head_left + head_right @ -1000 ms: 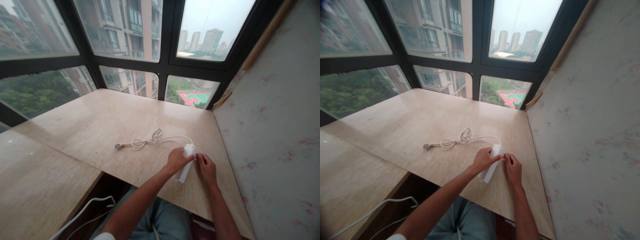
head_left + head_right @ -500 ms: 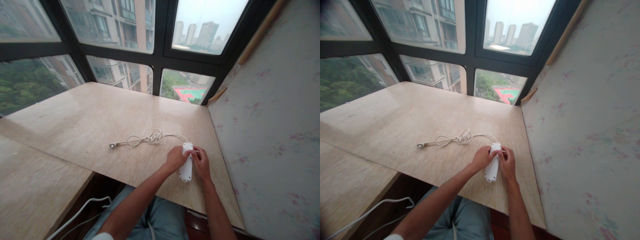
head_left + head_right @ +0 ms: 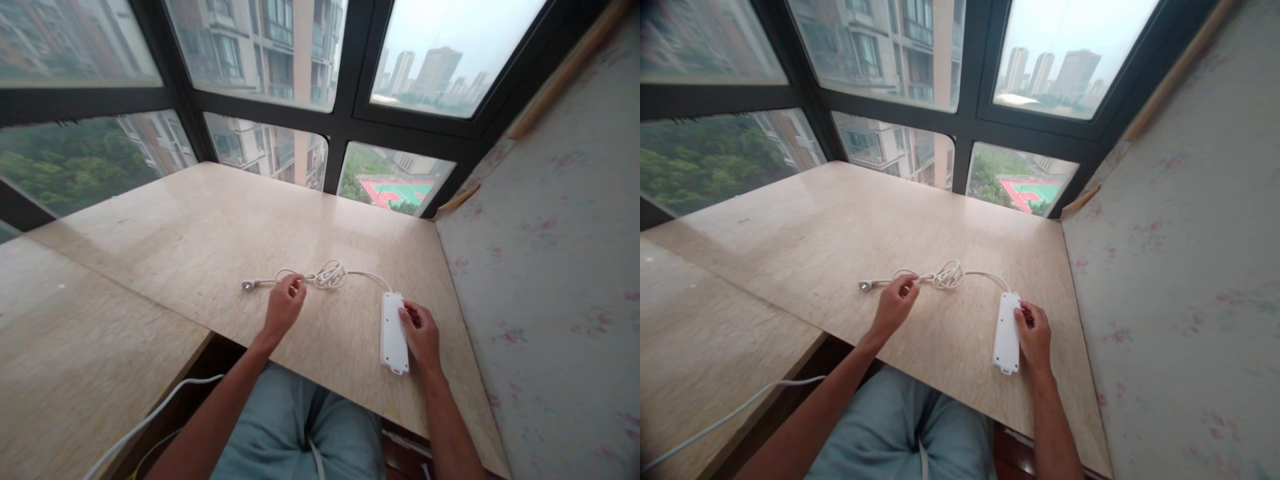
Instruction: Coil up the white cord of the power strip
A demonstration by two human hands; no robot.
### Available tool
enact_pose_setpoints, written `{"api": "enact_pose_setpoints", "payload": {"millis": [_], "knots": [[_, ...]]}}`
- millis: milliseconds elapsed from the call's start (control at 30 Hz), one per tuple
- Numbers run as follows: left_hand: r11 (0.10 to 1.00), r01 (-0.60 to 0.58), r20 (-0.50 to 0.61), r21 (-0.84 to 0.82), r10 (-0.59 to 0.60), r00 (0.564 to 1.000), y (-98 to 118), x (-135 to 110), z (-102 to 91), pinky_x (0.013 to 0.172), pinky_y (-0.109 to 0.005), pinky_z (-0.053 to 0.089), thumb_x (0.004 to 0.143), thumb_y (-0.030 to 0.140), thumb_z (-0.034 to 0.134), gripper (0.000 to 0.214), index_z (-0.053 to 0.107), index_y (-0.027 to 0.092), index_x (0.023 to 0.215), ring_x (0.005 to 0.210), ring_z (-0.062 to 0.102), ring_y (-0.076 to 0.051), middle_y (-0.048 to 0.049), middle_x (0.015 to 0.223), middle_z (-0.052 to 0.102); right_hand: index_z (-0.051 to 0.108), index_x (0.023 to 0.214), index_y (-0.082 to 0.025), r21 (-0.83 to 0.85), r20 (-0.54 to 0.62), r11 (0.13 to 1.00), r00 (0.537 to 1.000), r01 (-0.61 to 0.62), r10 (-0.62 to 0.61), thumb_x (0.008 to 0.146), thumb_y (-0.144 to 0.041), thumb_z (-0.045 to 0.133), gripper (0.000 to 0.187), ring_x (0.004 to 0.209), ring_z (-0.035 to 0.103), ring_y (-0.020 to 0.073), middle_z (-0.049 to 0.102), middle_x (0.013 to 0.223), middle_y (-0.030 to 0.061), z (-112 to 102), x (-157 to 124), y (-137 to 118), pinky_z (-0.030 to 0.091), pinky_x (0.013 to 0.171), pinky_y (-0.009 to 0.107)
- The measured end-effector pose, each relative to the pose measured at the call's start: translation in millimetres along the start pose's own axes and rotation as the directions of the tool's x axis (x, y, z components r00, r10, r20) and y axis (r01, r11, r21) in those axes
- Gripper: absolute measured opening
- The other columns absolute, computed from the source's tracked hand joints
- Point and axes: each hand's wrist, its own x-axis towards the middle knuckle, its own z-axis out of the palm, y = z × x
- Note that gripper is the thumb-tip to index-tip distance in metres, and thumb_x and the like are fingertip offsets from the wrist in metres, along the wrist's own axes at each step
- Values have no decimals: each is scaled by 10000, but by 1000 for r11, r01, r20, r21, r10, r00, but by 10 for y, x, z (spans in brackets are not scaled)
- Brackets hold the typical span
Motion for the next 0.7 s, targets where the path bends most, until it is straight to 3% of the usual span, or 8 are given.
{"api": "enact_pose_setpoints", "payload": {"millis": [100,167,267,400,567,633,700], "knots": [[970,152,-208,188,-112,972,-247,7,-360,697,-300,470,805,262,565,309,608,152,1091,727,620,-190,-54,837,665,664,1015,-155,-6,-9,1000,1000,-19,19,799,-475,588,393,871,624,229,661,1011,121,-3,-5,17,503,806,392],[919,243,-144,310,-207,968,-343,-19,-469,700,-316,455,826,326,562,257,631,170,1018,779,638,-226,-65,829,681,670,999,-154,-3,-25,1000,999,-29,29,795,-474,590,388,873,625,228,667,1006,119,-8,-9,37,499,808,386],[877,260,14,405,-290,957,-380,-25,-460,669,-314,431,870,457,507,304,665,198,853,785,653,-244,-76,813,703,683,967,-156,23,-63,998,996,-60,61,787,-456,598,360,876,631,228,687,982,111,-14,-13,57,494,821,384],[921,247,34,302,-270,962,-373,106,-336,629,-291,414,856,562,497,422,676,181,877,739,654,-223,-92,802,708,699,917,-150,100,-140,989,983,-110,123,753,-433,626,336,831,645,220,711,929,101,-18,-35,41,505,799,371],[922,228,54,311,-257,965,-461,294,-276,588,-282,387,828,477,540,321,632,193,709,643,633,-206,-57,674,676,691,888,-148,130,-173,980,970,-148,170,731,-455,646,348,766,646,210,711,866,87,-54,-157,-7,522,725,353],[953,183,72,240,-205,976,-506,319,-272,593,-271,400,824,423,543,273,620,195,696,607,627,-184,-38,652,669,676,903,-155,84,-151,989,979,-124,136,759,-467,622,348,780,643,212,699,878,87,-68,-231,-53,528,743,369],[982,142,87,122,-153,984,-543,319,-265,599,-262,422,828,388,532,241,622,192,719,557,618,-156,-24,679,680,662,947,-174,-22,-92,999,995,-29,27,801,-472,587,340,861,634,226,674,968,103,-61,-299,-126,531,778,394]]}}
